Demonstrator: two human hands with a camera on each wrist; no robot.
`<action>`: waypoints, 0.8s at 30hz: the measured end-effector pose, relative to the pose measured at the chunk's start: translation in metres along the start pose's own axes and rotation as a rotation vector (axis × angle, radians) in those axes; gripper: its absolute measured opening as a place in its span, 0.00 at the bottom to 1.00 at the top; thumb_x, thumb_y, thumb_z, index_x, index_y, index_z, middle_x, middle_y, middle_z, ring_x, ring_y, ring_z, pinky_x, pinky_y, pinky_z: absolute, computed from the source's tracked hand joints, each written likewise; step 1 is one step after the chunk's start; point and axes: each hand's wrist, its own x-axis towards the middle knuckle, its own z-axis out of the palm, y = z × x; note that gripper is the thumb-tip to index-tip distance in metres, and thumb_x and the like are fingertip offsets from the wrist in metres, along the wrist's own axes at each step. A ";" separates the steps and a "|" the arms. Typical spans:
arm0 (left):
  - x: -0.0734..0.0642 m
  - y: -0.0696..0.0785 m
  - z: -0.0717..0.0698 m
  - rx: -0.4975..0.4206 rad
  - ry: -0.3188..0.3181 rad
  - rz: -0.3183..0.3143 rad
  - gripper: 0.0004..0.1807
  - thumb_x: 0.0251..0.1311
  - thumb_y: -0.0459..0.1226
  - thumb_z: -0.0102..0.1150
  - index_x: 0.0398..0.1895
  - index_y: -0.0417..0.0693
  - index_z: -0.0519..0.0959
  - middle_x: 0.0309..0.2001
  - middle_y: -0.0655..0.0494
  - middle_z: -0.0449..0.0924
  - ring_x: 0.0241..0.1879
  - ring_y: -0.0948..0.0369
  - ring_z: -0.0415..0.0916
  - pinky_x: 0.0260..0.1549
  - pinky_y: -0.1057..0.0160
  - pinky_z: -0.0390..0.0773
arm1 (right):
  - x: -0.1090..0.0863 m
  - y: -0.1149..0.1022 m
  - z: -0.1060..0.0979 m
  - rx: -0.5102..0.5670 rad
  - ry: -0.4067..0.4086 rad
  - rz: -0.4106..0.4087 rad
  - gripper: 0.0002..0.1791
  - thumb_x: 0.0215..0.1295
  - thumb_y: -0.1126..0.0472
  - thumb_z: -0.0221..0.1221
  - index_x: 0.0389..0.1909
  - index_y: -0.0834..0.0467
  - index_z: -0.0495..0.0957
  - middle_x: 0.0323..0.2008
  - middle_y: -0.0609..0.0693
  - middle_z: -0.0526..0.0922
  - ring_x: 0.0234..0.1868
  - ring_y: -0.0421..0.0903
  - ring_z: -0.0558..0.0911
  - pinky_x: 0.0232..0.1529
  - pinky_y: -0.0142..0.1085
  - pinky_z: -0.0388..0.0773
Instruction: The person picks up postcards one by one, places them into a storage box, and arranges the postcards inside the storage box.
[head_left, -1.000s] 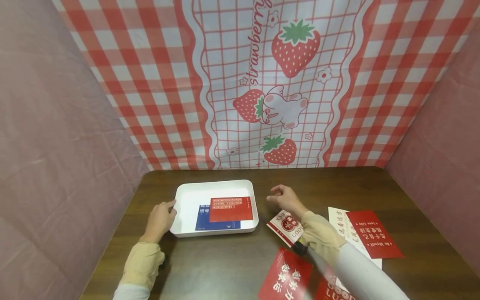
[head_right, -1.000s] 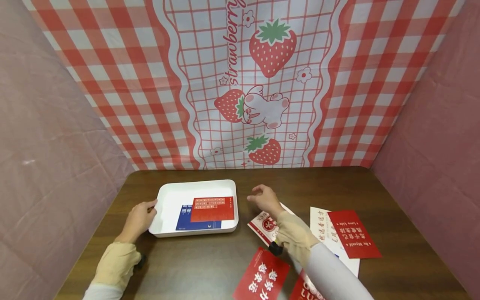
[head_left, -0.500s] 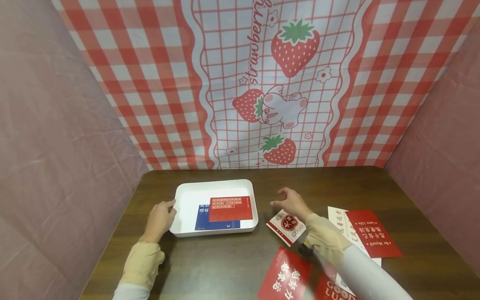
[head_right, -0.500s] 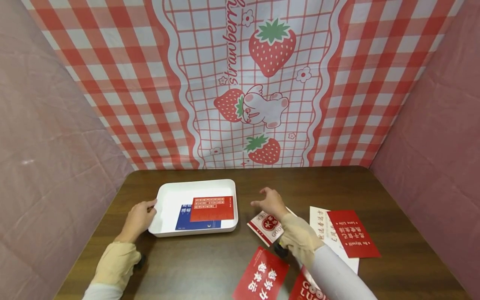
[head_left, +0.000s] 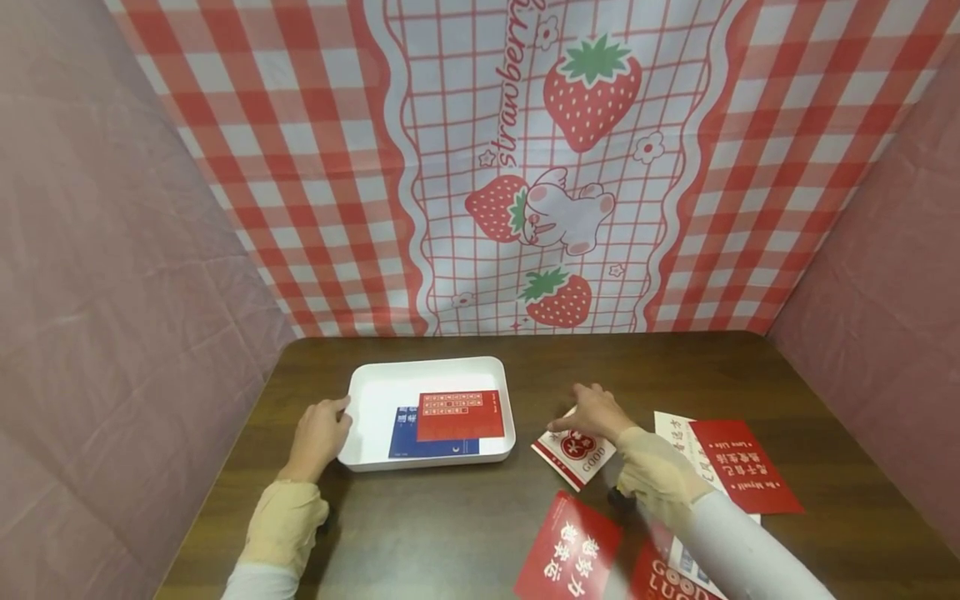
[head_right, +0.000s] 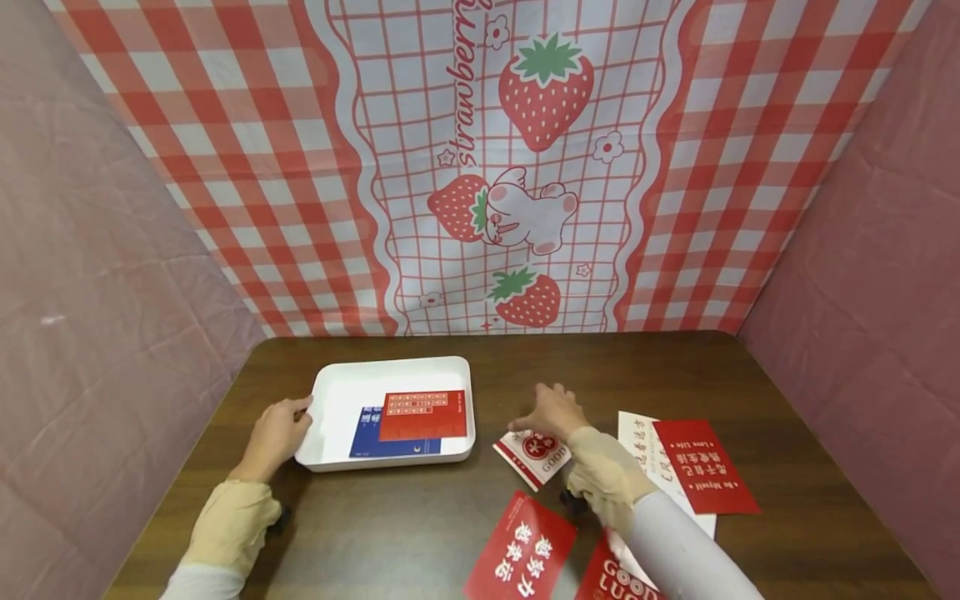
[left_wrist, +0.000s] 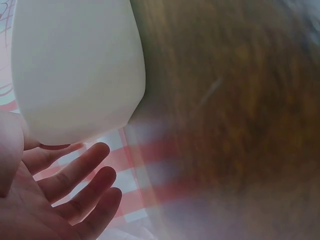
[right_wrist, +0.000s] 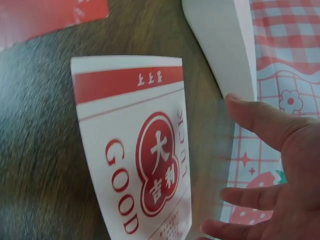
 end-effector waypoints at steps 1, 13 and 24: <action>0.000 0.000 0.000 0.001 0.001 0.000 0.21 0.59 0.30 0.50 0.55 0.33 0.78 0.52 0.31 0.79 0.54 0.34 0.74 0.55 0.39 0.72 | -0.001 0.001 0.000 -0.011 -0.001 0.006 0.47 0.46 0.46 0.72 0.61 0.71 0.68 0.52 0.69 0.73 0.54 0.65 0.72 0.54 0.57 0.73; -0.002 0.001 0.001 -0.002 0.011 0.009 0.21 0.58 0.30 0.50 0.55 0.34 0.79 0.50 0.31 0.80 0.51 0.33 0.74 0.51 0.39 0.73 | -0.006 0.014 0.003 -0.124 -0.035 0.073 0.46 0.42 0.42 0.74 0.57 0.66 0.71 0.43 0.63 0.73 0.50 0.63 0.72 0.49 0.58 0.74; -0.002 0.001 0.001 -0.014 0.017 0.014 0.20 0.59 0.30 0.51 0.55 0.33 0.79 0.50 0.31 0.80 0.52 0.33 0.74 0.53 0.39 0.72 | -0.008 0.018 0.009 -0.164 -0.002 0.091 0.49 0.40 0.43 0.75 0.60 0.67 0.69 0.48 0.65 0.72 0.52 0.64 0.72 0.51 0.60 0.72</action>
